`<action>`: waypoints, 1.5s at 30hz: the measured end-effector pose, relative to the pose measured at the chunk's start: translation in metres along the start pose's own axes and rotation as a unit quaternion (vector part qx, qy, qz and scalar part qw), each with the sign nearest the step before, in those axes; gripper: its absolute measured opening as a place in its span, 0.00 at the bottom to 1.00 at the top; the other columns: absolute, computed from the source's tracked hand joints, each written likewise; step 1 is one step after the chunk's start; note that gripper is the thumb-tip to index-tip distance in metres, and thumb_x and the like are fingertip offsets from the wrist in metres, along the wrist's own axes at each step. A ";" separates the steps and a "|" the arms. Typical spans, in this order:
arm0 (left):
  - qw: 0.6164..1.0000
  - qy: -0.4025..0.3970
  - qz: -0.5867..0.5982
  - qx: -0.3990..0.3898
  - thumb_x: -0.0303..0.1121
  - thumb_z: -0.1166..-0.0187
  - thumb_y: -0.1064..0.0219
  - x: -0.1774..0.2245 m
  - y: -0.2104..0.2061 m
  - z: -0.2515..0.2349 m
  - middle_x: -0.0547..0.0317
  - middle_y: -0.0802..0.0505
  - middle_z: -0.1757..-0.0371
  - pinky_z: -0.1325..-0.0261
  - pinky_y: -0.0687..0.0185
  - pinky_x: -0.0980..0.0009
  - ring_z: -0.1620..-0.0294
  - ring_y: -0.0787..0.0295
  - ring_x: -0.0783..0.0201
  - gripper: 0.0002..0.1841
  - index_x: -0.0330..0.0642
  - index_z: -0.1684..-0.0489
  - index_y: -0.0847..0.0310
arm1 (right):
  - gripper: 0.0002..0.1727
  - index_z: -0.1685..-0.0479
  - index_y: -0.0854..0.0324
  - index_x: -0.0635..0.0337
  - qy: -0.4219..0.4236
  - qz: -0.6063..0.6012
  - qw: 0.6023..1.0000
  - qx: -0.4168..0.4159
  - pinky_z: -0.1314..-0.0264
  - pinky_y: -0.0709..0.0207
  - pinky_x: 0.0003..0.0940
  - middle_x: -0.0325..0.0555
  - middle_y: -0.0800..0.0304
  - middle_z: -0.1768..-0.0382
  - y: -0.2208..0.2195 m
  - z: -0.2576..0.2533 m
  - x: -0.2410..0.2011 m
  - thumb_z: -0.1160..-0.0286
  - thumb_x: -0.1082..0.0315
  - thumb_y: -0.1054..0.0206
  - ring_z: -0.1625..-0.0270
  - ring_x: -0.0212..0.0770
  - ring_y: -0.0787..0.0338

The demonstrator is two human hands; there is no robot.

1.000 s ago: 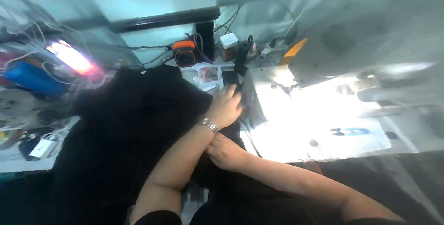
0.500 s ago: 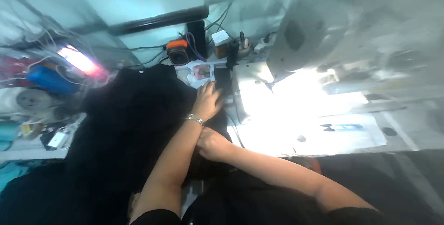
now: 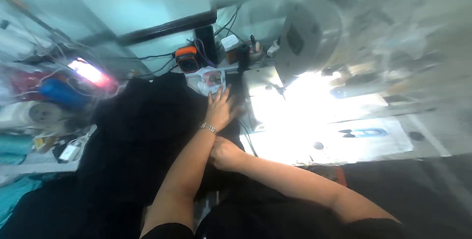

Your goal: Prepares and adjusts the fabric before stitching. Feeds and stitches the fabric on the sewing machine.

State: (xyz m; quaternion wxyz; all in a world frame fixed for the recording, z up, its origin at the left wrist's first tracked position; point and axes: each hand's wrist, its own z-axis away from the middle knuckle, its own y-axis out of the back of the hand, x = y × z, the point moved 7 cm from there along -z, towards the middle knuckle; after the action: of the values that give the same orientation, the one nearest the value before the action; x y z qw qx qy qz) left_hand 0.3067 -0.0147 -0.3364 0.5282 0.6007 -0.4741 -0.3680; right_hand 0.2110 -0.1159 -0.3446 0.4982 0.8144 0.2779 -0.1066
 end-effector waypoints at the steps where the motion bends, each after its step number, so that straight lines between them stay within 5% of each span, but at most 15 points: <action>1: 1.000 0.010 0.011 -0.002 0.62 0.13 0.52 -0.003 -0.001 0.001 0.61 0.39 0.05 0.09 0.61 0.32 0.04 0.54 0.49 0.30 0.58 0.21 0.22 | 0.07 0.72 0.10 0.58 -0.001 -0.002 1.000 -0.003 0.35 0.16 0.48 0.47 0.04 0.64 -0.001 0.000 0.001 0.32 0.66 0.29 0.49 0.48 0.06; 6: 0.991 0.054 0.092 0.078 0.46 0.11 0.48 -0.016 0.007 0.005 0.47 0.30 0.12 0.13 0.40 0.42 0.13 0.34 0.45 0.24 0.43 0.26 0.21 | 0.07 0.72 0.11 0.58 0.000 -0.003 1.000 -0.011 0.36 0.17 0.47 0.48 0.05 0.64 -0.002 0.001 0.002 0.32 0.66 0.29 0.50 0.49 0.06; 14: 0.979 0.071 0.169 0.092 0.39 0.12 0.47 -0.026 0.006 0.002 0.43 0.26 0.15 0.15 0.33 0.48 0.15 0.30 0.45 0.22 0.39 0.27 0.22 | 0.07 0.71 0.11 0.59 0.000 -0.009 1.000 -0.007 0.32 0.18 0.47 0.48 0.05 0.63 -0.002 0.000 0.003 0.31 0.67 0.30 0.48 0.50 0.06; 21: 0.861 0.162 0.478 0.061 0.41 0.08 0.46 -0.040 0.053 0.042 0.51 0.21 0.17 0.23 0.22 0.53 0.22 0.20 0.55 0.23 0.46 0.18 0.29 | 0.13 0.50 0.07 0.55 -0.031 -0.066 0.997 -0.007 0.19 0.26 0.46 0.49 0.07 0.40 0.013 0.005 0.004 0.24 0.69 0.37 0.28 0.49 0.14; 25: 0.882 0.090 0.412 0.209 0.39 0.10 0.43 -0.018 0.128 0.125 0.50 0.10 0.38 0.36 0.11 0.57 0.41 0.09 0.59 0.19 0.35 0.31 0.21 | 0.12 0.51 0.07 0.53 -0.022 -0.016 0.994 0.104 0.34 0.17 0.43 0.49 0.07 0.48 0.068 0.015 -0.016 0.27 0.68 0.33 0.39 0.49 0.11; 28: 0.887 0.051 0.313 0.336 0.42 0.17 0.37 0.025 0.141 0.190 0.54 0.10 0.54 0.54 0.11 0.70 0.57 0.11 0.69 0.18 0.35 0.43 0.18 | 0.13 0.49 0.07 0.57 -0.020 0.005 0.989 0.144 0.43 0.15 0.38 0.48 0.07 0.56 0.100 0.023 -0.032 0.26 0.70 0.35 0.49 0.46 0.09; 32: 0.911 0.078 0.253 0.317 0.34 0.32 0.26 0.069 0.105 0.213 0.45 0.13 0.51 0.52 0.13 0.73 0.56 0.13 0.65 0.23 0.32 0.41 0.24 | 0.15 0.47 0.08 0.59 -0.012 -0.001 0.983 0.182 0.43 0.15 0.34 0.46 0.04 0.57 0.120 0.031 -0.052 0.25 0.73 0.39 0.51 0.43 0.07; 35: 0.919 0.138 0.277 0.246 0.31 0.32 0.28 0.074 0.096 0.208 0.47 0.09 0.51 0.50 0.12 0.71 0.56 0.11 0.67 0.24 0.27 0.39 0.23 | 0.14 0.49 0.08 0.59 0.009 0.009 0.979 0.204 0.43 0.15 0.31 0.46 0.04 0.59 0.129 0.040 -0.069 0.24 0.73 0.39 0.51 0.41 0.07; 38: 0.861 0.130 0.440 0.219 0.21 0.27 0.38 0.076 0.112 0.206 0.51 0.07 0.51 0.43 0.09 0.70 0.49 0.08 0.68 0.17 0.27 0.39 0.25 | 0.12 0.50 0.09 0.60 0.024 0.027 0.970 0.239 0.44 0.15 0.30 0.45 0.05 0.60 0.142 0.053 -0.080 0.23 0.73 0.37 0.52 0.40 0.08; 41: 0.780 0.096 0.576 0.224 0.21 0.22 0.47 0.081 0.142 0.213 0.62 0.09 0.53 0.46 0.14 0.70 0.51 0.12 0.71 0.14 0.37 0.40 0.28 | 0.11 0.50 0.09 0.60 0.020 0.046 0.964 0.260 0.43 0.14 0.31 0.46 0.05 0.58 0.154 0.065 -0.078 0.22 0.72 0.37 0.51 0.40 0.07; 43: 0.807 0.040 0.542 0.230 0.28 0.18 0.40 0.091 0.169 0.220 0.68 0.10 0.53 0.46 0.15 0.74 0.52 0.13 0.75 0.12 0.43 0.39 0.25 | 0.12 0.50 0.08 0.57 0.010 0.045 0.964 0.260 0.43 0.15 0.32 0.46 0.05 0.55 0.158 0.073 -0.075 0.23 0.72 0.36 0.49 0.40 0.09; 45: 0.904 0.014 0.365 0.223 0.38 0.24 0.25 0.103 0.185 0.221 0.61 0.08 0.47 0.43 0.11 0.72 0.48 0.10 0.72 0.20 0.42 0.37 0.21 | 0.12 0.49 0.07 0.56 0.011 0.037 0.966 0.254 0.40 0.17 0.33 0.48 0.08 0.53 0.159 0.079 -0.077 0.23 0.71 0.35 0.46 0.41 0.11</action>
State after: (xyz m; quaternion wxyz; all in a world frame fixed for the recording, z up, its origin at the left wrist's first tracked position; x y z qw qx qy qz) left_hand 0.0940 -0.1750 -0.1865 0.4846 0.4929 -0.7222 -0.0260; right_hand 0.2444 -0.2666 -0.2279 0.2754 0.9251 0.2166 -0.1464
